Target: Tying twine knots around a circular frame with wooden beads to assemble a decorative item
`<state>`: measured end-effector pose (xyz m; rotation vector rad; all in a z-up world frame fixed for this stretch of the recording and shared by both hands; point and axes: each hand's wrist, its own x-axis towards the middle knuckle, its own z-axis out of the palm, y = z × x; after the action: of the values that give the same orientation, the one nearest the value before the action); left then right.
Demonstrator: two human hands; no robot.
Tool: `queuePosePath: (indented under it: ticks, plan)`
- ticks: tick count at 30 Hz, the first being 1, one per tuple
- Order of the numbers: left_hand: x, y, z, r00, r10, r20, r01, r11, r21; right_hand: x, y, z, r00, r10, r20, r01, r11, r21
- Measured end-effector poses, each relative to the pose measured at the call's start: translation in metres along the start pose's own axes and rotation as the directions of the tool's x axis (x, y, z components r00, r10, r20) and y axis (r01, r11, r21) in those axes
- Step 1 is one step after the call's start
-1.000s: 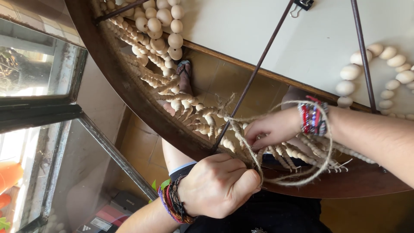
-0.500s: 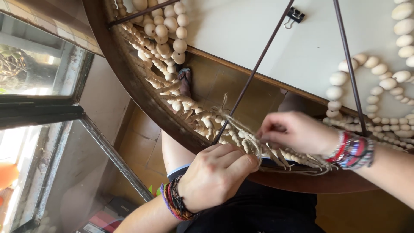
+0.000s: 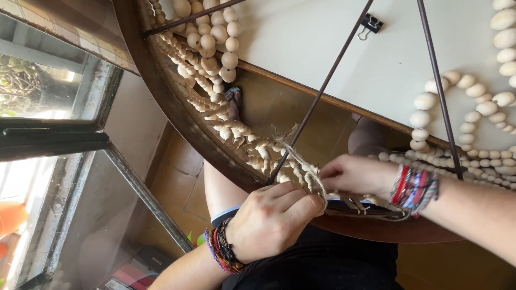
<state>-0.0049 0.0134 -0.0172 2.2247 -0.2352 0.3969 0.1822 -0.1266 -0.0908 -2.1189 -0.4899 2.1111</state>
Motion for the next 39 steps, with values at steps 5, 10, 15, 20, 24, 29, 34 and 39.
queuePosePath:
  ticks: [5,10,15,20,24,29,34,39]
  plan:
    - [0.002,0.0,-0.002,1.0,0.007,0.003,-0.007,1.0,-0.006,0.01,0.013,0.021,0.943,-0.29,-0.163,0.328,0.892,0.31]
    - [0.003,0.0,-0.003,0.999,0.004,0.043,-0.003,1.0,-0.007,-0.017,-0.001,0.007,0.822,-0.347,-0.453,0.495,0.828,0.265]
    - [0.008,0.006,-0.003,1.0,-0.026,-0.011,0.026,1.0,0.014,-0.067,-0.02,-0.029,0.611,-0.378,-0.695,0.789,0.216,0.576]
    - [0.017,0.012,0.0,0.984,-0.164,-0.074,0.169,0.983,0.067,-0.083,-0.022,-0.005,0.689,-0.508,-0.517,0.678,0.202,0.706]
    - [0.018,0.012,0.001,0.986,-0.122,-0.117,0.134,0.986,0.103,-0.101,-0.019,-0.013,0.569,-0.597,-0.565,0.792,0.213,0.573]
    - [0.022,0.01,0.003,0.994,-0.101,-0.053,0.101,0.995,0.01,-0.117,-0.026,0.001,0.563,-0.654,-0.506,0.704,0.058,0.708]
    - [0.025,0.003,-0.006,0.985,0.041,0.167,-0.015,0.988,-0.156,-0.119,-0.013,-0.02,0.6,-0.671,-0.436,0.786,0.393,0.477]
    - [0.02,0.0,-0.006,0.987,0.018,0.162,0.008,0.987,-0.158,-0.111,0.024,-0.071,0.089,-0.887,-0.454,0.053,0.459,-0.887]
